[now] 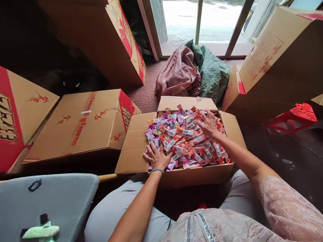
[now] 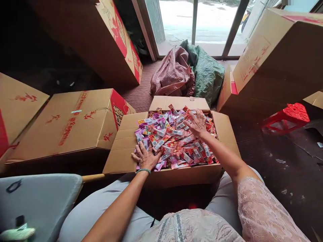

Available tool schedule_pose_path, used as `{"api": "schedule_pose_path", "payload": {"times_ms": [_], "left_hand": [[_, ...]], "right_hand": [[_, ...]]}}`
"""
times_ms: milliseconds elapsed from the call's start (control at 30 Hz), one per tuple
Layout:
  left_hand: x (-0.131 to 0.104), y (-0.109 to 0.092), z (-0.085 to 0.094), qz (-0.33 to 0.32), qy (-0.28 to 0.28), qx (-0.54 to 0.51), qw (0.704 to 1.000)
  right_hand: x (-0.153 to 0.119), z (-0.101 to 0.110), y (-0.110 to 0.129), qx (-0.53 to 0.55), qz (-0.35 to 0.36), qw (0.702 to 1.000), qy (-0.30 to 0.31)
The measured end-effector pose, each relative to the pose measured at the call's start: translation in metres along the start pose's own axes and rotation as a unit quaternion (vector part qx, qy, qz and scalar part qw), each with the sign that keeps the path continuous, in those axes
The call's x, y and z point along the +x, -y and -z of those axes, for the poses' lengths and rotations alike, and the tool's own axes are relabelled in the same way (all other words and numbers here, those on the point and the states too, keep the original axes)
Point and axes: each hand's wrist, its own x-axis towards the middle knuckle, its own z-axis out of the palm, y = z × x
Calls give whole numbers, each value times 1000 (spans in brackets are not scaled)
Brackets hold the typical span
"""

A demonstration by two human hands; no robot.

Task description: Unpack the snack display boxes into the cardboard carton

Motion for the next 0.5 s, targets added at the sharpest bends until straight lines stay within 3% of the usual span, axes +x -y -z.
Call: {"api": "schedule_pose_path", "payload": {"times_ms": [133,300,400,500], "left_hand": [[16,-6,0,-14,40,10,999],[34,-10,8,-82,90,16,992],[38,-13,16,-80,120,7,989],[40,-13,24,-71,144,-25,987]], "right_hand": [[61,-7,12,33,-68,989,125],[76,-24,25,3,6,974,224],[78,-18,26,-43,23,971,236],[93,-8,30,-55,27,985,163]]}}
